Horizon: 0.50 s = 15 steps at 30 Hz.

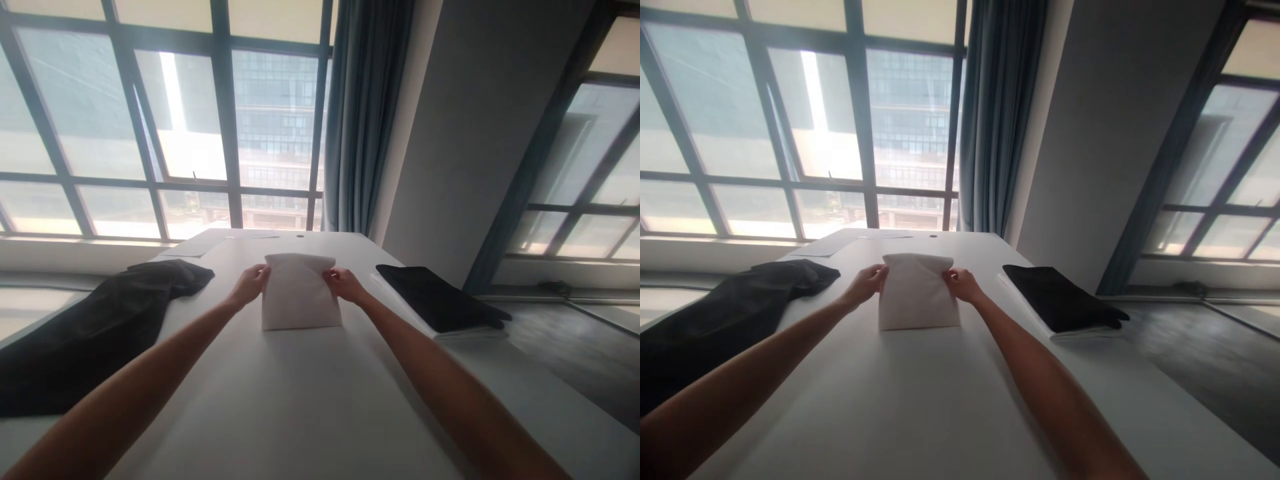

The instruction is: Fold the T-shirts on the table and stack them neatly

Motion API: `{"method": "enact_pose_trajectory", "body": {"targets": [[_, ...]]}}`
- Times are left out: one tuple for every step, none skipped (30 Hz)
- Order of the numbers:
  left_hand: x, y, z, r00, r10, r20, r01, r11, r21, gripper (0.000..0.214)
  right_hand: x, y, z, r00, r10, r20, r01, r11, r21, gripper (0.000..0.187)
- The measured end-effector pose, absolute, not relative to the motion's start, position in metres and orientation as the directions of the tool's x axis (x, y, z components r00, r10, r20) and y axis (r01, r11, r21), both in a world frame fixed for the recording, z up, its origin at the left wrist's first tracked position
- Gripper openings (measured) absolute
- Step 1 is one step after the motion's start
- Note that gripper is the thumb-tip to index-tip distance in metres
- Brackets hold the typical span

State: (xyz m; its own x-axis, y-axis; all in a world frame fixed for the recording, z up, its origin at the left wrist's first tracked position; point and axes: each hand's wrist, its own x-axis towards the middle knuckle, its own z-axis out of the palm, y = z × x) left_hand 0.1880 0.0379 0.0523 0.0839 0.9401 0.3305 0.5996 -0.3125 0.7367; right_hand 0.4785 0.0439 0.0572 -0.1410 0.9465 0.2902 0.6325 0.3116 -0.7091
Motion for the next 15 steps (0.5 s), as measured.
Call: {"method": "enact_pose_trajectory", "body": {"targets": [[0.191, 0.047, 0.047, 0.042, 0.959, 0.28, 0.642, -0.241, 0.728, 0.049, 0.475, 0.051, 0.053, -0.063, 0.969, 0.239, 0.692, 0.215, -0.689, 0.04], [0.193, 0.053, 0.041, 0.019, 0.969, 0.244, 0.676, -0.193, 0.711, 0.05, 0.472, 0.056, 0.049, -0.009, 0.981, 0.196, 0.745, 0.137, -0.652, 0.045], [0.194, 0.056, 0.034, 0.016, 0.974, 0.228, 0.701, -0.173, 0.692, 0.053, 0.471, 0.058, 0.044, 0.019, 0.986, 0.163, 0.789, 0.086, -0.608, 0.05], [0.195, 0.057, 0.026, 0.024, 0.974, 0.224, 0.722, -0.172, 0.67, 0.057, 0.47, 0.058, 0.039, 0.015, 0.991, 0.131, 0.825, 0.062, -0.561, 0.054], [0.196, 0.055, 0.019, 0.038, 0.974, 0.224, 0.742, -0.177, 0.646, 0.06, 0.469, 0.057, 0.034, -0.014, 0.995, 0.103, 0.855, 0.065, -0.514, 0.055], [0.198, 0.052, 0.014, 0.056, 0.972, 0.226, 0.756, -0.189, 0.626, 0.06, 0.467, 0.054, 0.031, -0.053, 0.995, 0.08, 0.879, 0.085, -0.469, 0.054], [0.201, 0.049, 0.009, 0.088, 0.967, 0.239, 0.78, -0.216, 0.587, 0.059, 0.466, 0.05, 0.029, -0.085, 0.994, 0.064, 0.9, 0.104, -0.424, 0.052], [0.205, 0.045, 0.007, 0.132, 0.957, 0.258, 0.809, -0.255, 0.529, 0.055, 0.463, 0.047, 0.028, -0.108, 0.992, 0.058, 0.918, 0.122, -0.377, 0.051], [0.21, 0.043, 0.007, 0.185, 0.942, 0.279, 0.836, -0.3, 0.459, 0.05, 0.459, 0.044, 0.028, -0.123, 0.99, 0.065, 0.935, 0.138, -0.326, 0.049], [0.217, 0.042, 0.008, 0.242, 0.924, 0.296, 0.854, -0.347, 0.386, 0.045, 0.454, 0.043, 0.029, -0.136, 0.987, 0.085, 0.948, 0.155, -0.277, 0.049], [0.224, 0.042, 0.01, 0.298, 0.905, 0.305, 0.862, -0.392, 0.32, 0.042, 0.448, 0.042, 0.03, -0.155, 0.981, 0.115, 0.955, 0.179, -0.238, 0.049], [0.232, 0.044, 0.012, 0.347, 0.887, 0.306, 0.862, -0.43, 0.27, 0.041, 0.441, 0.043, 0.03, -0.181, 0.972, 0.15, 0.955, 0.21, -0.21, 0.05], [0.24, 0.048, 0.014, 0.382, 0.874, 0.301, 0.856, -0.457, 0.243, 0.042, 0.434, 0.046, 0.03, -0.213, 0.959, 0.185, 0.95, 0.248, -0.191, 0.05], [0.247, 0.052, 0.014, 0.401, 0.868, 0.292, 0.848, -0.472, 0.239, 0.044, 0.428, 0.049, 0.028, -0.247, 0.946, 0.212, 0.942, 0.286, -0.178, 0.051], [0.253, 0.056, 0.013, 0.416, 0.866, 0.279, 0.847, -0.48, 0.228, 0.046, 0.422, 0.054, 0.025, -0.279, 0.934, 0.221, 0.933, 0.318, -0.167, 0.052]]}}
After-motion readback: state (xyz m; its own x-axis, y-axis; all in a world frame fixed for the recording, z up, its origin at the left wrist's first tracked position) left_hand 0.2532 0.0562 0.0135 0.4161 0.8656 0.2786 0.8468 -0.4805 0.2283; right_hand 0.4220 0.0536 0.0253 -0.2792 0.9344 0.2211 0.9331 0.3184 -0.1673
